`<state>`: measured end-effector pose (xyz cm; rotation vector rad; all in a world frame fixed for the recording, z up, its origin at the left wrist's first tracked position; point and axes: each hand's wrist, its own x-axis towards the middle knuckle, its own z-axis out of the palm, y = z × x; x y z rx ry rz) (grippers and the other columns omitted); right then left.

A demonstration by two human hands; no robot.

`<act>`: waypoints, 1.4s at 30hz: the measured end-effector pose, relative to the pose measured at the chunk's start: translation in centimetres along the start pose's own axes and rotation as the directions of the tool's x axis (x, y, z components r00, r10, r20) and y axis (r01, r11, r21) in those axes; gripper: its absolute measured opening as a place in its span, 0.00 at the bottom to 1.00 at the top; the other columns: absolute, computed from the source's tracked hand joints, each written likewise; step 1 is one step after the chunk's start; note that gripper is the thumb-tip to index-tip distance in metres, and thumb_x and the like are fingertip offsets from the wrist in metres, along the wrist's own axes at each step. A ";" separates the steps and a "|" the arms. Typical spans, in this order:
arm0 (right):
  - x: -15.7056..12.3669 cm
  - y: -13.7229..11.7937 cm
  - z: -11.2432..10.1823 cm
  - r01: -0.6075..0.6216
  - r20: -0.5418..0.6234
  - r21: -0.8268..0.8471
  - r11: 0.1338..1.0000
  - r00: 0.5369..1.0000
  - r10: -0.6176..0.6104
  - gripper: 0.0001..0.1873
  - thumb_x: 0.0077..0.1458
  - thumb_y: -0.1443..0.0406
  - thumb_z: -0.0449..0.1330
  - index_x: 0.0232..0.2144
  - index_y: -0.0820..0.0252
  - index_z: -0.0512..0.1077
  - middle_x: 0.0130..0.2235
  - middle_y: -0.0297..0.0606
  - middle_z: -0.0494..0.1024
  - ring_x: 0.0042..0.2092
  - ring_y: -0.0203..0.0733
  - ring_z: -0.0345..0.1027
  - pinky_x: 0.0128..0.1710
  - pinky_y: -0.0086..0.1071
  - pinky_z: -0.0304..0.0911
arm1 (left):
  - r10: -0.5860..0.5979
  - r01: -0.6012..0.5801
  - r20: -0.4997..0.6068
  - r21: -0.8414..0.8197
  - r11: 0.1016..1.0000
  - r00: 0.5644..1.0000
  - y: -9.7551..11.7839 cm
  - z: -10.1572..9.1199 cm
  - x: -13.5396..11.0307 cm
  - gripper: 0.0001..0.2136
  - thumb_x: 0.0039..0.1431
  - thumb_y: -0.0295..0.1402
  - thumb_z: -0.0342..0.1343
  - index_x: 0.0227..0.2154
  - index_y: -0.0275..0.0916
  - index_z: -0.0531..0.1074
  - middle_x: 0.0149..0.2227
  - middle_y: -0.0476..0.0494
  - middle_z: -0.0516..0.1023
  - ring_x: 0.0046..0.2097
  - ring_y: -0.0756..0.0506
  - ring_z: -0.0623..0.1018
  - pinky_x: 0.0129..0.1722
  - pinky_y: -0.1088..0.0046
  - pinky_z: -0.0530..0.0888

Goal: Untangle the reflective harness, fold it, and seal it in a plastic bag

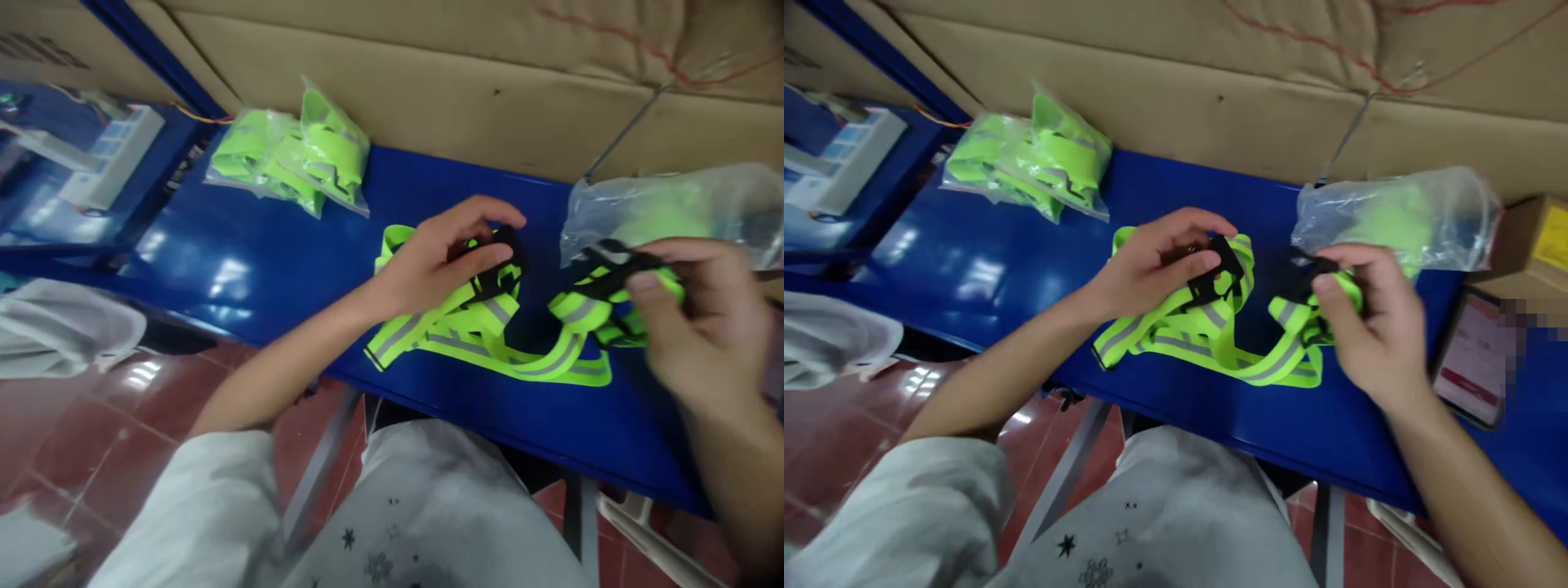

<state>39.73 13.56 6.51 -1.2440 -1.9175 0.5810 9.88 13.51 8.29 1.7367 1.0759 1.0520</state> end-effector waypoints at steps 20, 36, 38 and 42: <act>-1.4 -0.7 0.7 -0.283 0.203 0.128 0.950 0.946 0.254 0.10 0.69 0.57 0.65 0.49 0.39 0.84 0.45 0.29 0.85 0.40 0.42 0.78 0.37 0.35 0.71 | -0.111 0.122 0.470 0.007 0.993 0.876 -2.1 1.3 -1.7 0.31 0.70 0.37 0.63 0.72 0.49 0.60 0.64 0.42 0.77 0.61 0.41 0.80 0.59 0.64 0.77; -1.7 -2.1 1.6 -0.028 0.290 0.130 0.991 0.957 -0.011 0.18 0.67 0.70 0.65 0.54 0.45 0.81 0.48 0.32 0.86 0.45 0.38 0.81 0.44 0.33 0.76 | -0.154 0.205 0.498 -0.048 0.978 0.853 -1.9 1.8 -1.6 0.29 0.68 0.32 0.64 0.68 0.47 0.61 0.52 0.47 0.84 0.53 0.44 0.84 0.54 0.68 0.77; -2.0 -2.4 2.0 -0.025 0.298 0.156 0.987 0.954 -0.023 0.17 0.67 0.70 0.65 0.54 0.45 0.81 0.48 0.32 0.86 0.45 0.37 0.81 0.44 0.31 0.76 | -0.159 0.208 0.509 -0.040 0.977 0.846 -1.7 2.0 -1.7 0.28 0.68 0.31 0.63 0.67 0.47 0.62 0.51 0.47 0.85 0.52 0.44 0.85 0.53 0.68 0.77; -2.3 -2.5 2.4 -0.032 0.298 0.176 0.984 0.954 -0.023 0.17 0.67 0.71 0.65 0.53 0.46 0.81 0.48 0.32 0.87 0.46 0.37 0.82 0.45 0.30 0.77 | -0.171 0.236 0.521 -0.060 0.970 0.836 -1.5 2.3 -1.6 0.26 0.68 0.33 0.63 0.66 0.47 0.65 0.51 0.47 0.85 0.53 0.43 0.85 0.53 0.67 0.76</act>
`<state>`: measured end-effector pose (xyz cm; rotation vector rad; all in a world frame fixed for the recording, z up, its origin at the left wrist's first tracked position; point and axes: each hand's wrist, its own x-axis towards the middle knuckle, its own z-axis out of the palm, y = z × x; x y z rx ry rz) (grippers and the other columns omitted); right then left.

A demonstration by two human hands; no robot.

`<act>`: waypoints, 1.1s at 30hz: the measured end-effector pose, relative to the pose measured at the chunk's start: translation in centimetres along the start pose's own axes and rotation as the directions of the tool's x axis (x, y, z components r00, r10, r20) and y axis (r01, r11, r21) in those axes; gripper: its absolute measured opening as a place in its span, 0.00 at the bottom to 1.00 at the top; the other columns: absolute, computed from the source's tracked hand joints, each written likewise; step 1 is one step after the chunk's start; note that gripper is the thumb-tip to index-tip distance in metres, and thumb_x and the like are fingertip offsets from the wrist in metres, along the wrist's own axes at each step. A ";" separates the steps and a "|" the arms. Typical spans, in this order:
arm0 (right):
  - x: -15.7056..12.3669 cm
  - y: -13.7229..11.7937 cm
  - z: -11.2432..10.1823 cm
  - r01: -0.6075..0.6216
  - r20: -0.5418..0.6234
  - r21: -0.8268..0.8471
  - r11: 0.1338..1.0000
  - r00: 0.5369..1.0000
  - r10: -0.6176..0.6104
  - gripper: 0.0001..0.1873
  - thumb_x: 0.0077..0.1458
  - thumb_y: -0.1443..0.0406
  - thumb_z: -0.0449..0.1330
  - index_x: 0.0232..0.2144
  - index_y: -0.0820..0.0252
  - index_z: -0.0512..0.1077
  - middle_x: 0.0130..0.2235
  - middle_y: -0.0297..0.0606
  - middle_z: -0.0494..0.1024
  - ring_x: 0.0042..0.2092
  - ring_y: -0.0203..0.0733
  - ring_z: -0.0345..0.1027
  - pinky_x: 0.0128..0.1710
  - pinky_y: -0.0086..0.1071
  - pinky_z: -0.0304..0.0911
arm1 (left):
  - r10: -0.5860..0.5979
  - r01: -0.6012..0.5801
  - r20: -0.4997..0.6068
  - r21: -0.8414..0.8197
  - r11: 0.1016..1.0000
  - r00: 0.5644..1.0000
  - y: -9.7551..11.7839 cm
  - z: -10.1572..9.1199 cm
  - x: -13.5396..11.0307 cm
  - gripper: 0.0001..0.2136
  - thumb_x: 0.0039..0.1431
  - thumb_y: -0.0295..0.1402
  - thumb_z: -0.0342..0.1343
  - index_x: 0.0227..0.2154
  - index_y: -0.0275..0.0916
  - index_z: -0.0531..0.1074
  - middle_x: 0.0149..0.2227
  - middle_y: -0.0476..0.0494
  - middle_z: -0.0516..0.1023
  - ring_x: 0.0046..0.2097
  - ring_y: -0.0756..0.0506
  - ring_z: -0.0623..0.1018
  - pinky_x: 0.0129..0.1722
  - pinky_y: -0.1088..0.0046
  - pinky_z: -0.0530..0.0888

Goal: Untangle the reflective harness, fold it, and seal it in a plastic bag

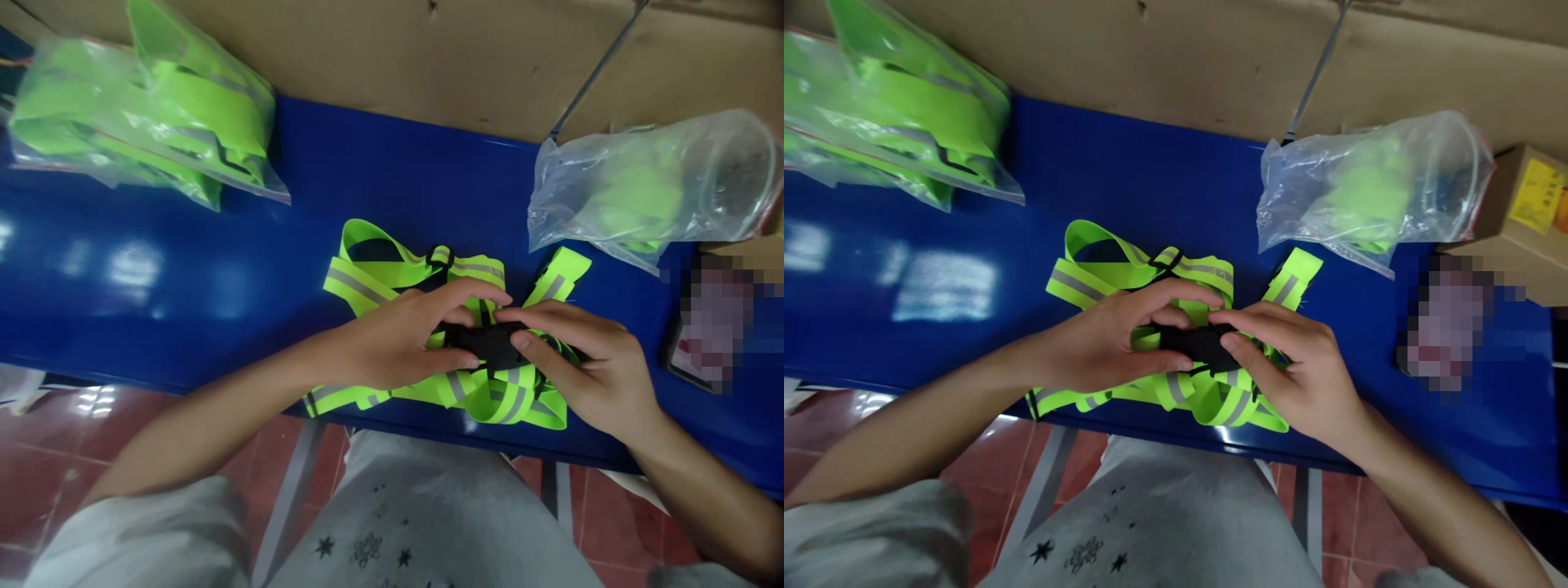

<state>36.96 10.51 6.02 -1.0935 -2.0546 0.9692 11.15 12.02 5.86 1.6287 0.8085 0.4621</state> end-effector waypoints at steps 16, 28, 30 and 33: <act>0.0 1.6 -2.4 -0.257 0.152 0.317 0.913 0.964 0.218 0.27 0.75 0.44 0.48 0.56 0.43 0.81 0.45 0.37 0.87 0.45 0.45 0.84 0.41 0.36 0.80 | 0.285 -0.265 -0.027 0.289 0.920 0.958 1.8 -1.6 -1.7 0.17 0.73 0.31 0.59 0.62 0.45 0.73 0.50 0.45 0.84 0.49 0.46 0.83 0.51 0.69 0.77; 3.9 0.4 0.8 0.213 0.114 -0.474 0.854 0.977 -0.181 0.27 0.67 0.56 0.64 0.66 0.49 0.71 0.64 0.48 0.76 0.64 0.62 0.72 0.62 0.57 0.68 | 0.539 -0.486 0.309 0.846 0.220 0.783 4.7 7.0 -8.8 0.15 0.71 0.35 0.58 0.56 0.37 0.80 0.46 0.39 0.84 0.44 0.43 0.80 0.42 0.64 0.80; 6.1 0.2 2.1 0.192 0.163 -0.602 0.775 0.980 -0.116 0.33 0.64 0.55 0.67 0.68 0.55 0.69 0.64 0.55 0.75 0.62 0.69 0.73 0.58 0.60 0.70 | 0.544 -0.463 0.293 0.862 0.205 0.786 4.1 8.0 -9.5 0.16 0.72 0.34 0.54 0.56 0.39 0.81 0.47 0.39 0.84 0.45 0.43 0.79 0.42 0.65 0.80; 10.6 -0.1 2.7 0.111 0.208 -0.751 0.650 0.975 0.073 0.17 0.67 0.62 0.61 0.56 0.58 0.79 0.49 0.52 0.85 0.48 0.64 0.82 0.47 0.54 0.75 | 0.555 -0.428 0.256 0.880 0.205 0.791 3.5 9.3 -10.6 0.17 0.73 0.36 0.51 0.56 0.40 0.81 0.47 0.39 0.83 0.47 0.43 0.78 0.44 0.66 0.80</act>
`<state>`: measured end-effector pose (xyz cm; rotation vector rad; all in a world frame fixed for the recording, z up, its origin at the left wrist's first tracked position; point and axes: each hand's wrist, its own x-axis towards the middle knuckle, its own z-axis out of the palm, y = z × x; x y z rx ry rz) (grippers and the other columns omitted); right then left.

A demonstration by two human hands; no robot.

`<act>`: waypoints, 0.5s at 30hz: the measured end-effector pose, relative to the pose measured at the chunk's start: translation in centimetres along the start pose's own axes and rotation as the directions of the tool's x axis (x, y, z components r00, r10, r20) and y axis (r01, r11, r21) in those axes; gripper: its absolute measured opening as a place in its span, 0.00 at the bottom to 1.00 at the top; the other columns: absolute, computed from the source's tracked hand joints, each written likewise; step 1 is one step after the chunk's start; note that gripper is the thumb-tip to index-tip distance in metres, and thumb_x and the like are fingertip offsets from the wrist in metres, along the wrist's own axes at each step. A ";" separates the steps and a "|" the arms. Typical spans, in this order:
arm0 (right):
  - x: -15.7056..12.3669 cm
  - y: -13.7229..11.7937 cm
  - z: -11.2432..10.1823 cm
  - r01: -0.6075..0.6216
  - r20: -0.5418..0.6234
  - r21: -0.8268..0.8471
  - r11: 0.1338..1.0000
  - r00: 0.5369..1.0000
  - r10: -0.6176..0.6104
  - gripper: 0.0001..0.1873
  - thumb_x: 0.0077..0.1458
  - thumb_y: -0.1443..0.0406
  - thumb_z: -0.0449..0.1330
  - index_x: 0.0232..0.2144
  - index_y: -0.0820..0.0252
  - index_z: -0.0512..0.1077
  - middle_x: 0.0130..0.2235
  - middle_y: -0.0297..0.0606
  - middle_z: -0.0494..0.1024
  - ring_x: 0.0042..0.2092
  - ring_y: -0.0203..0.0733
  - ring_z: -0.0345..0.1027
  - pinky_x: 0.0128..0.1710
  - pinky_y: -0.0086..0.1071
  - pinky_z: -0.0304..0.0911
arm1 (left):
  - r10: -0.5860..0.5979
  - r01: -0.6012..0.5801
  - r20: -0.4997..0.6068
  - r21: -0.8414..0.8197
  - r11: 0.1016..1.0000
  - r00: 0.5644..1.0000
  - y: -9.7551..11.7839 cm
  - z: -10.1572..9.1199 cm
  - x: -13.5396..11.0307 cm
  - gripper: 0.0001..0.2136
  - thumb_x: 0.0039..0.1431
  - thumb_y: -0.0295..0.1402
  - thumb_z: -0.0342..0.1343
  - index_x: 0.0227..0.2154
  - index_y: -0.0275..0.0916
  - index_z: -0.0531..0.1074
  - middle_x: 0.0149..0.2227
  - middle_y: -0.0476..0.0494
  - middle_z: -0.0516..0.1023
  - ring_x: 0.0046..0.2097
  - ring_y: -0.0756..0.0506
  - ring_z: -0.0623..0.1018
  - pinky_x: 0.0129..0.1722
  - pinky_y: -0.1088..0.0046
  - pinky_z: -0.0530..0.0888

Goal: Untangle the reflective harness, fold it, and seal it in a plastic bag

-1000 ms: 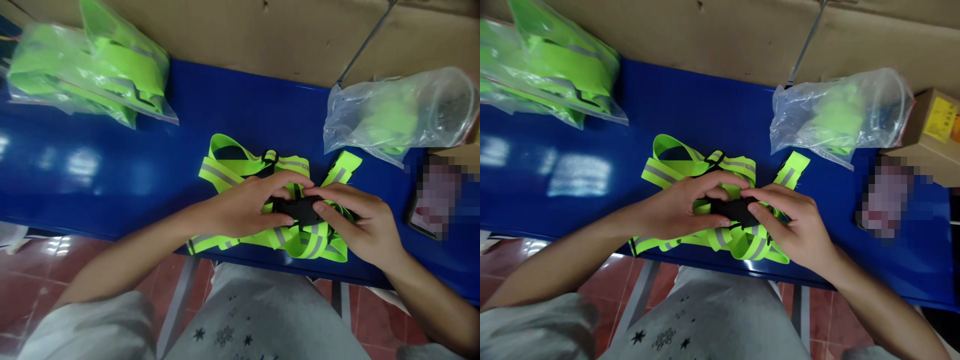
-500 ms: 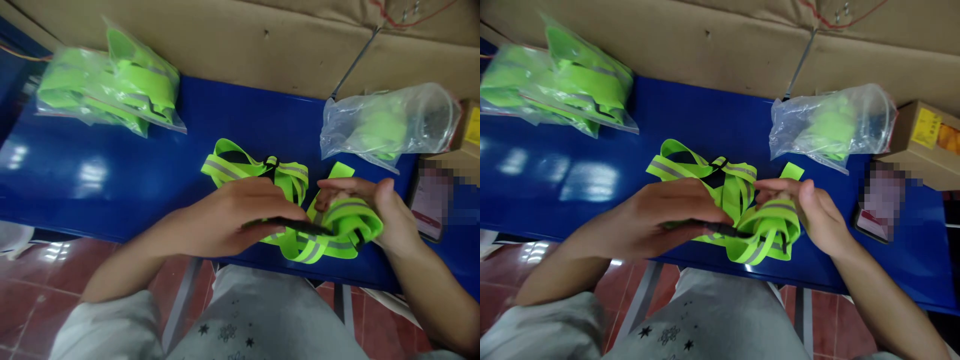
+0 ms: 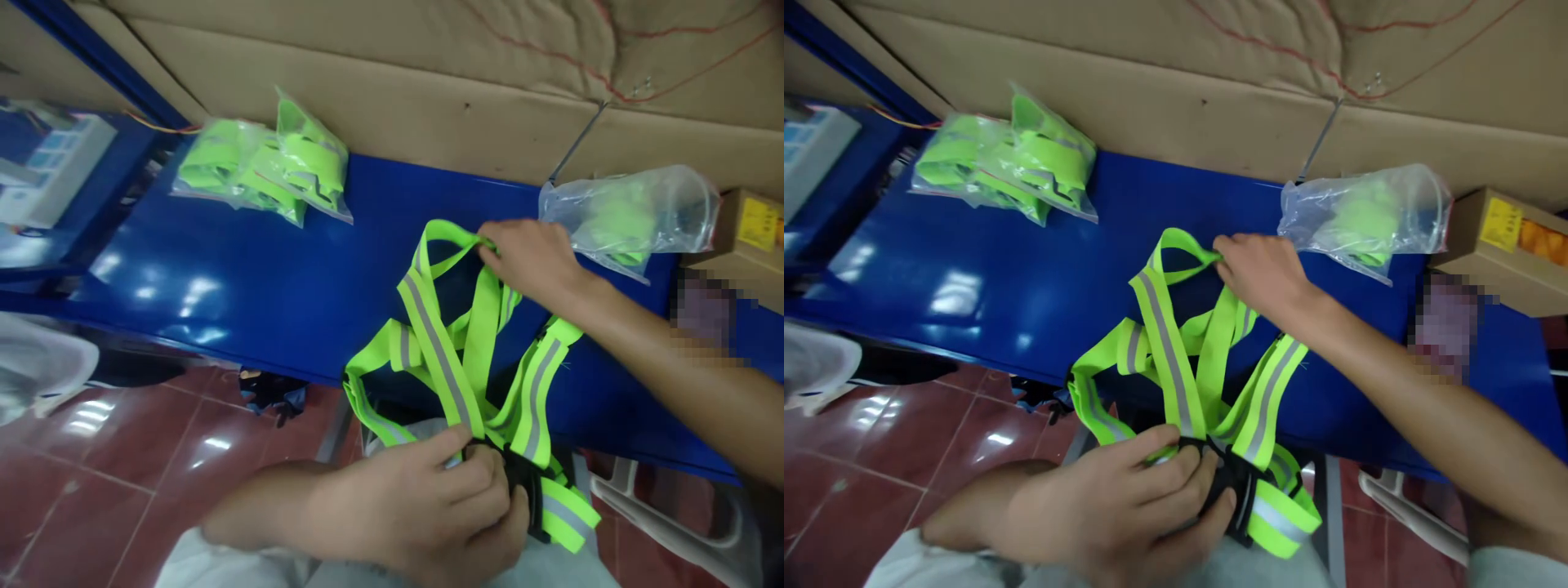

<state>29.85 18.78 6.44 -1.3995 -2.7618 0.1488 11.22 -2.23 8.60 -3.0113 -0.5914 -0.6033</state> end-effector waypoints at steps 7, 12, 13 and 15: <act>7.1 0.6 -9.6 -0.226 -0.441 -0.112 0.968 0.884 0.155 0.23 0.73 0.64 0.51 0.61 0.74 0.71 0.56 0.68 0.79 0.61 0.75 0.74 0.52 0.59 0.67 | -0.030 0.038 -0.166 0.048 0.998 0.986 1.5 2.8 -0.7 0.12 0.72 0.35 0.56 0.48 0.39 0.83 0.47 0.40 0.83 0.49 0.43 0.78 0.46 0.65 0.79; 11.1 -2.6 -14.5 -0.245 -0.448 -0.057 0.968 0.873 0.195 0.27 0.68 0.72 0.42 0.61 0.83 0.68 0.66 0.59 0.71 0.68 0.70 0.61 0.56 0.55 0.59 | -0.090 0.129 -0.268 0.134 0.982 0.959 0.1 6.4 0.7 0.08 0.70 0.33 0.60 0.46 0.36 0.80 0.46 0.40 0.82 0.49 0.42 0.78 0.50 0.61 0.76; 12.0 -3.3 -14.4 -0.240 -0.412 -0.050 0.969 0.889 0.199 0.29 0.67 0.76 0.38 0.63 0.85 0.65 0.66 0.59 0.70 0.69 0.66 0.59 0.57 0.54 0.58 | -0.116 0.160 -0.275 0.142 0.977 0.954 -0.1 6.8 1.0 0.08 0.70 0.32 0.60 0.46 0.36 0.80 0.46 0.40 0.82 0.49 0.43 0.78 0.51 0.61 0.75; 13.5 -4.3 -13.4 -0.202 -0.341 -0.028 0.979 0.922 0.181 0.31 0.66 0.79 0.37 0.67 0.85 0.59 0.65 0.58 0.71 0.71 0.60 0.57 0.58 0.51 0.58 | -0.165 0.208 -0.268 0.141 0.968 0.949 -0.2 7.3 1.2 0.07 0.70 0.32 0.59 0.46 0.37 0.79 0.46 0.42 0.82 0.49 0.43 0.77 0.52 0.61 0.74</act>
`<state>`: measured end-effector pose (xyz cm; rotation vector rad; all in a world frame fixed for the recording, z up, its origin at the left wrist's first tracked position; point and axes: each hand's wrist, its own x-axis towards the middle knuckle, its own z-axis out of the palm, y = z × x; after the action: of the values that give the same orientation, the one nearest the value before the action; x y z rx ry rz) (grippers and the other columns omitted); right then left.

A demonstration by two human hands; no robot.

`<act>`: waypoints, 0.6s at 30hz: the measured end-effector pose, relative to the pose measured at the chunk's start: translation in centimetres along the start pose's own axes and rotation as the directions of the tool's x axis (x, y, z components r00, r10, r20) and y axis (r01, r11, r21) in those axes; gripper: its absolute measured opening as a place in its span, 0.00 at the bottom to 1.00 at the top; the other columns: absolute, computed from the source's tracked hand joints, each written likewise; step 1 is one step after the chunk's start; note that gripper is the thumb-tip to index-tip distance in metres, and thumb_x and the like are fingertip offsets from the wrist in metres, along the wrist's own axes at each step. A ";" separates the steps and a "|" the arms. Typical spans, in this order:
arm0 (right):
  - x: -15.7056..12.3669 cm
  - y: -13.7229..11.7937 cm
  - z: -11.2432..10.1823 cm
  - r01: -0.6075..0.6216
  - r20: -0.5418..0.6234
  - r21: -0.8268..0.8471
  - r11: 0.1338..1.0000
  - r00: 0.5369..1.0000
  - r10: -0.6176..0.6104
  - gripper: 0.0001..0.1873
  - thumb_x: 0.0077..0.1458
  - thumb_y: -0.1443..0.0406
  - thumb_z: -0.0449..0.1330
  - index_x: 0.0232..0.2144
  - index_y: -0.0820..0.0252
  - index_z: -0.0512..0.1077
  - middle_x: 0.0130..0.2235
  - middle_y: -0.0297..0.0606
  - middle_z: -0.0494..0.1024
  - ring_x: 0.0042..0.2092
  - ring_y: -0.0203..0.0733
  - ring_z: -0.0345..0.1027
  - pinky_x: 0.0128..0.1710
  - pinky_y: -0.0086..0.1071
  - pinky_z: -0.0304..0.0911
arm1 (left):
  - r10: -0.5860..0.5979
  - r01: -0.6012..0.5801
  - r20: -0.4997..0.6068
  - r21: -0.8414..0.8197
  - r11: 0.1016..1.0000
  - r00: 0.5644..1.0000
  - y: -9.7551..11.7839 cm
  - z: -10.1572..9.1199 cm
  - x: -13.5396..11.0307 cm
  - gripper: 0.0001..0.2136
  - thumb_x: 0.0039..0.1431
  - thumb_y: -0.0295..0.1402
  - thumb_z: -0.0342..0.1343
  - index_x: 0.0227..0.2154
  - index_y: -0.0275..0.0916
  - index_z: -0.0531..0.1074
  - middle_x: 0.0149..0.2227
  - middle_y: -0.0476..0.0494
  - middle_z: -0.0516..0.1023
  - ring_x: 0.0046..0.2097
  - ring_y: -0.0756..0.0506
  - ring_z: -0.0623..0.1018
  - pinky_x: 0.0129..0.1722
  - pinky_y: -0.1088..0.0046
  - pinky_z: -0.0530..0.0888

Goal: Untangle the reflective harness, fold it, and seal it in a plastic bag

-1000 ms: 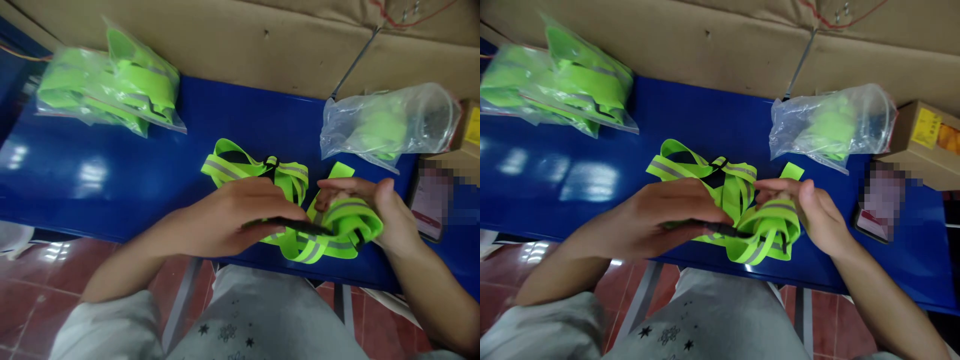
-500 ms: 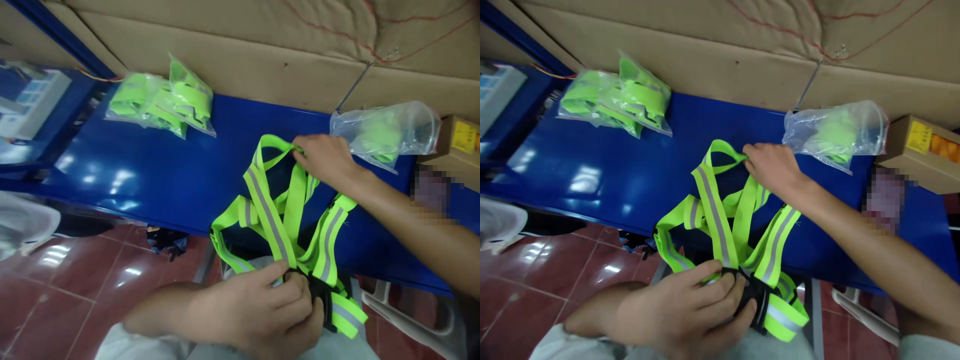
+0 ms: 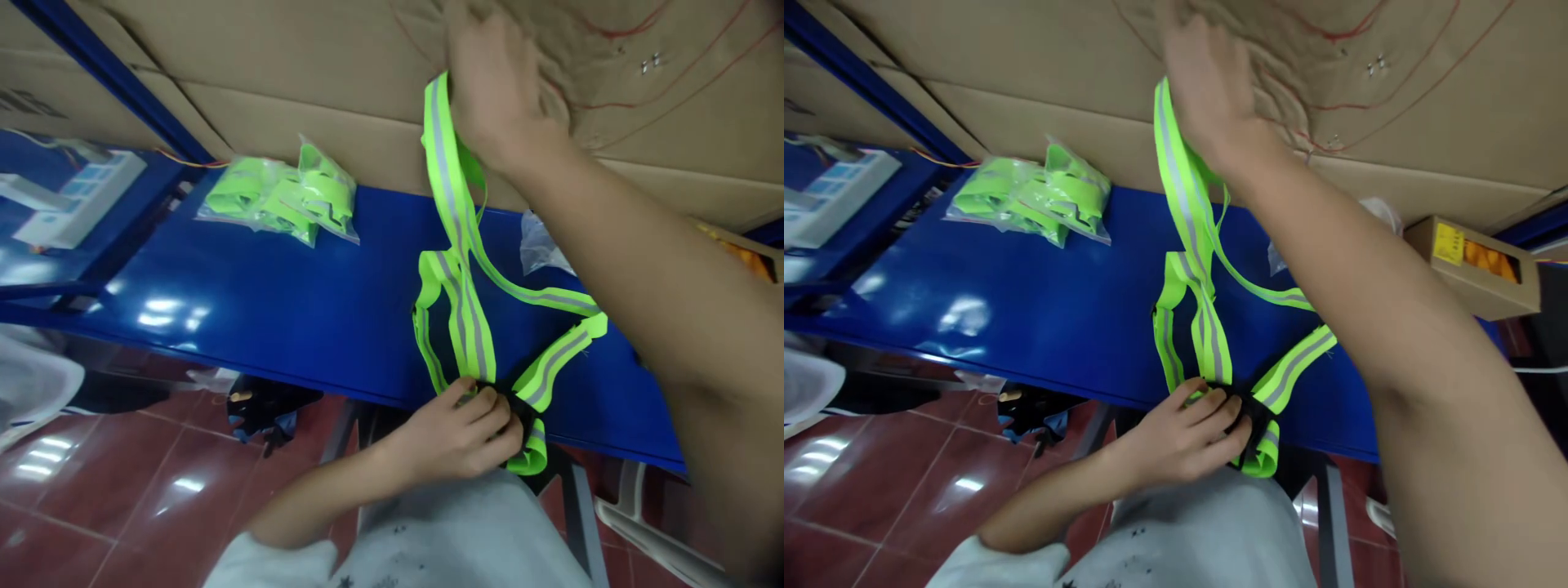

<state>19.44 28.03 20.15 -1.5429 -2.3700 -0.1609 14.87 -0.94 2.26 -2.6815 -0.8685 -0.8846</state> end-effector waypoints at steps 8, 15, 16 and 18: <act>-0.6 -0.4 8.1 0.216 0.178 0.203 0.955 0.951 -0.253 0.18 0.70 0.58 0.64 0.55 0.63 0.76 0.54 0.42 0.80 0.53 0.46 0.78 0.54 0.45 0.76 | -0.111 0.113 0.090 -0.018 0.993 0.990 1.3 0.8 -2.1 0.16 0.72 0.31 0.57 0.59 0.41 0.76 0.50 0.44 0.81 0.47 0.46 0.77 0.53 0.63 0.72; -5.2 -0.1 6.9 0.404 0.163 0.166 0.900 0.889 -0.429 0.19 0.75 0.64 0.53 0.61 0.63 0.74 0.61 0.49 0.78 0.65 0.52 0.70 0.67 0.50 0.62 | -0.095 0.100 0.100 -0.056 0.993 0.991 0.9 2.0 -2.1 0.16 0.73 0.32 0.58 0.60 0.39 0.76 0.50 0.43 0.80 0.51 0.44 0.77 0.56 0.61 0.71; -6.0 -0.6 6.8 0.491 0.181 0.195 0.849 0.833 -0.523 0.20 0.74 0.60 0.55 0.64 0.56 0.72 0.66 0.43 0.75 0.68 0.50 0.66 0.69 0.46 0.59 | -0.102 0.108 0.086 -0.069 0.992 0.991 0.9 2.0 -2.0 0.16 0.73 0.31 0.57 0.60 0.39 0.76 0.48 0.43 0.80 0.50 0.45 0.77 0.55 0.62 0.71; -7.3 -1.5 7.4 0.570 0.248 0.217 0.792 0.753 -0.610 0.32 0.68 0.54 0.64 0.70 0.53 0.67 0.74 0.44 0.63 0.71 0.57 0.61 0.70 0.49 0.56 | -0.116 0.122 0.074 -0.089 0.989 0.991 0.9 2.1 -1.9 0.15 0.73 0.32 0.56 0.59 0.39 0.76 0.47 0.44 0.80 0.49 0.45 0.76 0.53 0.62 0.70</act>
<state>19.32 22.94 10.97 -0.7398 -2.9836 0.1070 15.15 -1.82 -0.57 -2.7792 -1.0365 -0.8839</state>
